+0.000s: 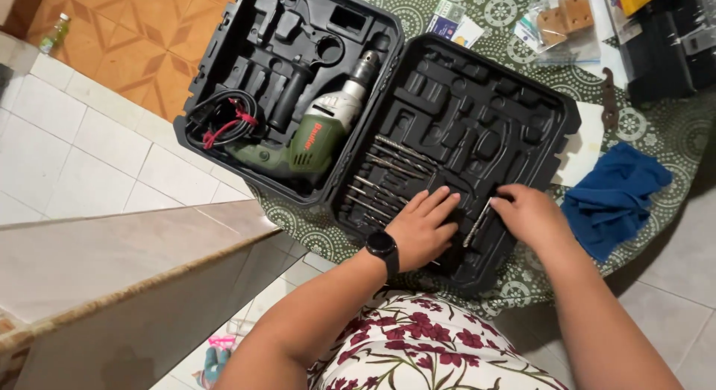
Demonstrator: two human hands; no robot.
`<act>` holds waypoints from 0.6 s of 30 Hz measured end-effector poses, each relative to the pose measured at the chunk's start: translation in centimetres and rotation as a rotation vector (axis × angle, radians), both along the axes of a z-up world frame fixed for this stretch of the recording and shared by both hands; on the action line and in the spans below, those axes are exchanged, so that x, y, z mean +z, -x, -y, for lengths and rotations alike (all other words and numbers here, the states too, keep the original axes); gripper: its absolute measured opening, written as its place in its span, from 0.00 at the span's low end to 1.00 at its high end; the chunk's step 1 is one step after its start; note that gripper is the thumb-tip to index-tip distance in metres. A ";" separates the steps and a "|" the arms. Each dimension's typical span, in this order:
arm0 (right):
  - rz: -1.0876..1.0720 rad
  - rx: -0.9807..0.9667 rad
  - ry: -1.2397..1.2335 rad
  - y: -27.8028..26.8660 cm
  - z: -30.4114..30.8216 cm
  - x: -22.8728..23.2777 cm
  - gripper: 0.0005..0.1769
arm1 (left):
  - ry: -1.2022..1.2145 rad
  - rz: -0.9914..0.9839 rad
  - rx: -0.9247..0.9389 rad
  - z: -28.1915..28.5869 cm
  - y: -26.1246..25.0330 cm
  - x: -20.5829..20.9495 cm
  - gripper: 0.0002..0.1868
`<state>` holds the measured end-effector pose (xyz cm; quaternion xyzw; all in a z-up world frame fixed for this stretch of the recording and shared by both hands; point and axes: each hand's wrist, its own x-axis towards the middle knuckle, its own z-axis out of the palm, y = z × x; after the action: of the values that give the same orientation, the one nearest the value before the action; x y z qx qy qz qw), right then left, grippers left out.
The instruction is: Organizing various drill bits back into their respective slots within a drill case and then closing the case.
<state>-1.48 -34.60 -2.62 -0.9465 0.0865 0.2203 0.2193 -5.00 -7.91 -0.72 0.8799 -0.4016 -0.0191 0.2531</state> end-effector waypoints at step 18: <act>-0.139 0.164 0.027 -1.8 -0.7 -0.2 0.18 | -0.137 -0.042 0.367 -1.5 -2.6 -2.4 0.05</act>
<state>0.28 -33.89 -2.80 -0.9357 0.0268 0.3016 0.1813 -2.41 -6.40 -3.12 0.9530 -0.2266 -0.0183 0.2002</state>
